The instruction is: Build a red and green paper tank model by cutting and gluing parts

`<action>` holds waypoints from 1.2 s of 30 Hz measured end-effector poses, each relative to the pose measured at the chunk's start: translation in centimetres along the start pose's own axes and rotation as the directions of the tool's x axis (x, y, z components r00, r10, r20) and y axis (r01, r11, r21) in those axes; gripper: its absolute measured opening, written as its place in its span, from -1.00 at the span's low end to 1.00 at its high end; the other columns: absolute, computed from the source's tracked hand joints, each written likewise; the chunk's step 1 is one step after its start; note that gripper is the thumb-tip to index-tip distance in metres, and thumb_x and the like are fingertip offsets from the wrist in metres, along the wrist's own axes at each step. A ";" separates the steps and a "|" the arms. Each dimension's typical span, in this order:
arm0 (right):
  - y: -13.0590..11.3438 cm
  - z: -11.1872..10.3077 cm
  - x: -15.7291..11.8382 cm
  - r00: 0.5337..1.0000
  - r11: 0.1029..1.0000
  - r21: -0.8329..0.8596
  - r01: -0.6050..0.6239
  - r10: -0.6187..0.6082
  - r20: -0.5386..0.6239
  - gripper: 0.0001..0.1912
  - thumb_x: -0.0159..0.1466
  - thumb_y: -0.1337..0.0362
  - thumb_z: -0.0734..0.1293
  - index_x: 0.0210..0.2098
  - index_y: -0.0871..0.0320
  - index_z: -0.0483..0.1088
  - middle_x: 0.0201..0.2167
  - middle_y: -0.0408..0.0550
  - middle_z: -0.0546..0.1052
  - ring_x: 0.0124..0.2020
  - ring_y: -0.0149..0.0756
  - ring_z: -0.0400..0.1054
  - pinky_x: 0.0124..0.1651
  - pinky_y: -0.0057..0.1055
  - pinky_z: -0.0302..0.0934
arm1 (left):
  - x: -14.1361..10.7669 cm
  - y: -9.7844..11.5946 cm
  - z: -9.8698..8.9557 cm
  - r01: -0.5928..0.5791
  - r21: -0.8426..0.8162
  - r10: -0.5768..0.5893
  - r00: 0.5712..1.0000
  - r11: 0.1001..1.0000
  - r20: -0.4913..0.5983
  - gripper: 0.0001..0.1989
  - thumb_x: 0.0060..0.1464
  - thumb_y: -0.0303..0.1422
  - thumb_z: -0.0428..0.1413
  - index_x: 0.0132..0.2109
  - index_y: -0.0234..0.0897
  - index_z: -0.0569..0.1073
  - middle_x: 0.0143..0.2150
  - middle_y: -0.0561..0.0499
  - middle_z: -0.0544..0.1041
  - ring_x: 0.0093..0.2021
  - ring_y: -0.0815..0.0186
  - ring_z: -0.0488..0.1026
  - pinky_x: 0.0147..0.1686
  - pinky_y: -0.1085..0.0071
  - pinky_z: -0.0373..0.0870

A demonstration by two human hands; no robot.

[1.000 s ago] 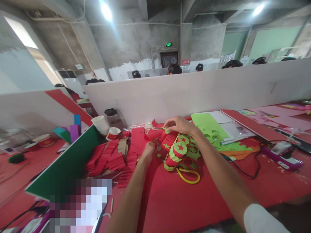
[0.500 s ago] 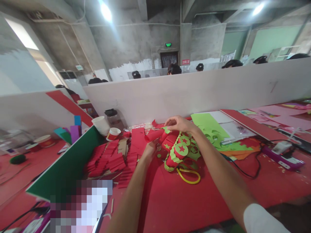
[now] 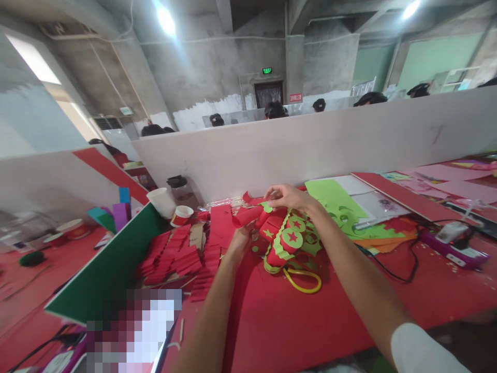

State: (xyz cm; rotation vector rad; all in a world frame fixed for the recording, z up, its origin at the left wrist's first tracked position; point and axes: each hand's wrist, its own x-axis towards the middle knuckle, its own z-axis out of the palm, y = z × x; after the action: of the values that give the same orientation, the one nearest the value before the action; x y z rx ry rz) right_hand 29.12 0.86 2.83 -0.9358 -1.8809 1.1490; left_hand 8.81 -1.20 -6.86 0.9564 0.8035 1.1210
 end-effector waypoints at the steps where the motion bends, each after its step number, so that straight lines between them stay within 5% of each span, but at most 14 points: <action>1: -0.1 0.1 0.0 1.000 1.000 -0.017 -0.010 0.010 -0.001 -0.74 0.12 0.34 0.45 -0.20 0.19 0.42 -0.45 -0.18 0.50 -0.44 -0.41 0.43 -0.28 -0.46 0.28 | 0.0 0.0 0.0 -0.001 -0.001 0.001 1.000 1.000 0.001 -0.77 -0.09 -0.38 0.21 -0.21 -0.33 0.48 -0.41 -0.04 0.55 -0.52 0.38 0.46 -0.50 0.49 0.36; 14: 0.7 0.0 0.3 1.000 1.000 -0.020 -0.021 0.022 0.014 -0.75 0.12 0.32 0.45 -0.21 0.19 0.42 -0.46 -0.19 0.48 -0.46 -0.42 0.42 -0.28 -0.42 0.36 | -0.4 0.2 0.3 0.035 0.001 -0.035 0.999 0.999 0.019 -0.74 -0.12 -0.36 0.23 -0.21 -0.32 0.48 -0.35 -0.09 0.59 -0.42 0.28 0.54 -0.46 0.45 0.43; 19: 0.5 0.1 0.2 0.999 0.999 0.013 -0.032 0.032 0.004 -0.74 0.09 0.31 0.48 -0.23 0.19 0.43 -0.44 -0.17 0.46 -0.40 -0.40 0.41 -0.22 -0.37 0.41 | -0.5 1.1 -0.2 -0.039 0.090 0.047 0.995 0.995 -0.084 -0.77 -0.15 -0.34 0.25 -0.28 -0.32 0.48 -0.31 -0.11 0.59 -0.35 0.28 0.54 -0.38 0.44 0.44; 22: 0.5 0.2 0.2 0.999 0.999 0.002 -0.035 0.035 0.008 -0.75 0.10 0.31 0.48 -0.22 0.19 0.44 -0.42 -0.15 0.46 -0.38 -0.39 0.41 -0.23 -0.39 0.41 | 0.1 2.5 -1.8 -0.232 0.122 0.253 0.944 0.965 -0.210 -0.78 -0.17 -0.36 0.23 -0.28 -0.27 0.46 -0.25 -0.06 0.58 -0.24 0.28 0.53 -0.27 0.44 0.44; 26: 0.3 0.4 0.3 0.999 0.999 -0.028 -0.029 0.030 0.029 -0.78 0.13 0.32 0.46 -0.23 0.18 0.43 -0.41 -0.14 0.48 -0.40 -0.38 0.43 -0.25 -0.41 0.40 | -0.1 5.3 -3.8 -0.479 0.202 0.520 0.798 0.854 -0.305 -0.83 -0.05 -0.29 0.16 -0.27 -0.23 0.42 -0.24 0.02 0.53 -0.21 0.33 0.52 -0.17 0.42 0.42; 28: 0.2 0.6 0.4 0.999 0.998 -0.057 -0.027 0.029 0.033 -0.80 0.14 0.32 0.45 -0.23 0.17 0.43 -0.40 -0.14 0.50 -0.41 -0.38 0.45 -0.27 -0.43 0.38 | -0.9 6.9 -3.9 -0.553 0.384 0.653 0.728 0.739 -0.209 -0.81 0.03 -0.23 0.14 -0.23 -0.22 0.46 -0.19 0.00 0.52 -0.13 0.29 0.49 -0.07 0.37 0.40; 29: 0.1 0.8 0.4 0.999 0.997 -0.074 -0.025 0.028 0.036 -0.81 0.15 0.32 0.44 -0.23 0.17 0.43 -0.40 -0.14 0.51 -0.42 -0.38 0.46 -0.28 -0.43 0.37 | -1.5 7.7 -3.7 -0.549 0.510 0.679 0.727 0.663 -0.101 -0.78 0.07 -0.19 0.12 -0.20 -0.22 0.48 -0.16 -0.04 0.53 -0.07 0.24 0.47 -0.01 0.33 0.39; 33: -0.3 1.6 0.7 0.999 0.980 -0.197 -0.016 0.023 0.030 -0.82 0.18 0.34 0.39 -0.20 0.16 0.42 -0.39 -0.14 0.54 -0.44 -0.36 0.48 -0.34 -0.47 0.31 | -3.7 10.0 -2.1 -0.501 0.804 0.531 0.798 0.320 0.285 -0.70 0.07 -0.15 0.15 -0.09 -0.17 0.53 0.15 -0.08 0.41 0.21 0.10 0.29 0.24 0.18 0.16; 36: -0.6 2.2 0.8 1.000 0.954 -0.299 0.007 -0.003 0.015 -0.81 0.19 0.37 0.37 -0.17 0.14 0.42 -0.38 -0.14 0.56 -0.44 -0.37 0.48 -0.36 -0.50 0.28 | -3.9 10.9 -0.9 -0.477 0.842 0.335 0.860 0.252 0.386 -0.68 -0.01 -0.19 0.23 -0.07 -0.10 0.55 0.22 -0.06 0.35 0.26 0.04 0.25 0.24 0.19 0.16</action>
State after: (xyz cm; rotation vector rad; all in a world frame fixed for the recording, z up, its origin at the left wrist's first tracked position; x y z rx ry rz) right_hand 26.70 0.49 2.82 -1.0873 -2.1056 0.8826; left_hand 3.04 -3.19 3.01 2.3322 1.1399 0.9547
